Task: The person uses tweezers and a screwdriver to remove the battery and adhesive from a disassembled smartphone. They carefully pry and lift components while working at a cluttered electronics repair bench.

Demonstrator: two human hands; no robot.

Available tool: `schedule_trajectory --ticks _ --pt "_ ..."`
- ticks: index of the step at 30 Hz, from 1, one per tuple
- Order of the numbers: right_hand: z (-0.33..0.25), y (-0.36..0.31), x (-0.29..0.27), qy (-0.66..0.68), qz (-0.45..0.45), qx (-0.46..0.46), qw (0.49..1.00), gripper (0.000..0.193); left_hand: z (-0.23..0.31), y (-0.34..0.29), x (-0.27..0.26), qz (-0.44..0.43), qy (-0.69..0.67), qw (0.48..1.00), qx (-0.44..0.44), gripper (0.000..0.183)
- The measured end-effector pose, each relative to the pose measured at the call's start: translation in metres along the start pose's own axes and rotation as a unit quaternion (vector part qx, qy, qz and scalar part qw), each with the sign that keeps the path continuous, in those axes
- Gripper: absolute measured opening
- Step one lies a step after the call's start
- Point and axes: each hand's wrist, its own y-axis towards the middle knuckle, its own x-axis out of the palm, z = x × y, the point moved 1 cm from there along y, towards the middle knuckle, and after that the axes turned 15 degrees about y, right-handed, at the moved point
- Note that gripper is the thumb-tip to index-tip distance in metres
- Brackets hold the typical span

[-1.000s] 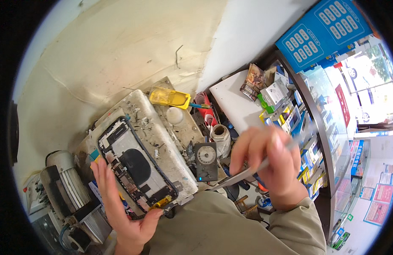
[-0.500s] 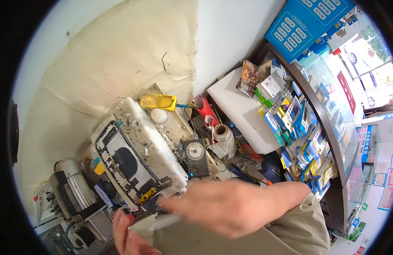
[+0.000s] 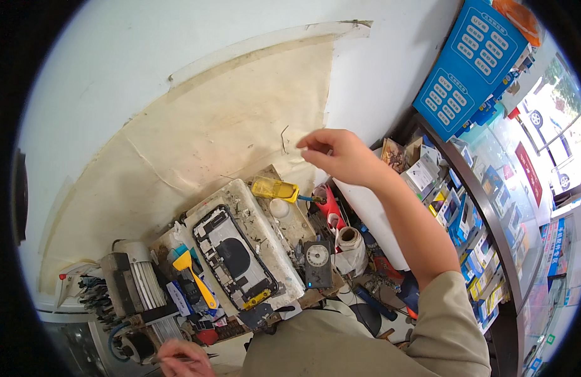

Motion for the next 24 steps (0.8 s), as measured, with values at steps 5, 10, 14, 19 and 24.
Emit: schedule_trajectory --ticks 5,10,14,19,24 --pt "0.053 0.032 0.044 -0.163 -0.143 -0.017 0.976 0.066 -0.011 -0.008 0.005 0.004 0.124 0.990 -0.071 0.036" --pt "0.045 0.035 0.060 -0.229 -0.252 0.039 0.939 0.078 -0.011 -0.007 0.005 -0.002 0.135 0.989 -0.065 0.029" --pt "0.059 0.040 0.052 -0.192 -0.256 -0.002 0.947 0.071 -0.007 -0.003 0.012 -0.002 0.117 0.990 -0.078 0.025" --pt "0.056 0.002 -0.002 -0.085 -0.189 0.093 0.974 0.061 -0.001 0.000 0.003 -0.043 0.169 0.984 -0.025 0.022" --pt "0.023 -0.098 -0.046 0.174 -0.151 0.157 0.960 0.065 -0.007 -0.006 -0.002 -0.085 0.023 0.992 -0.086 0.025"
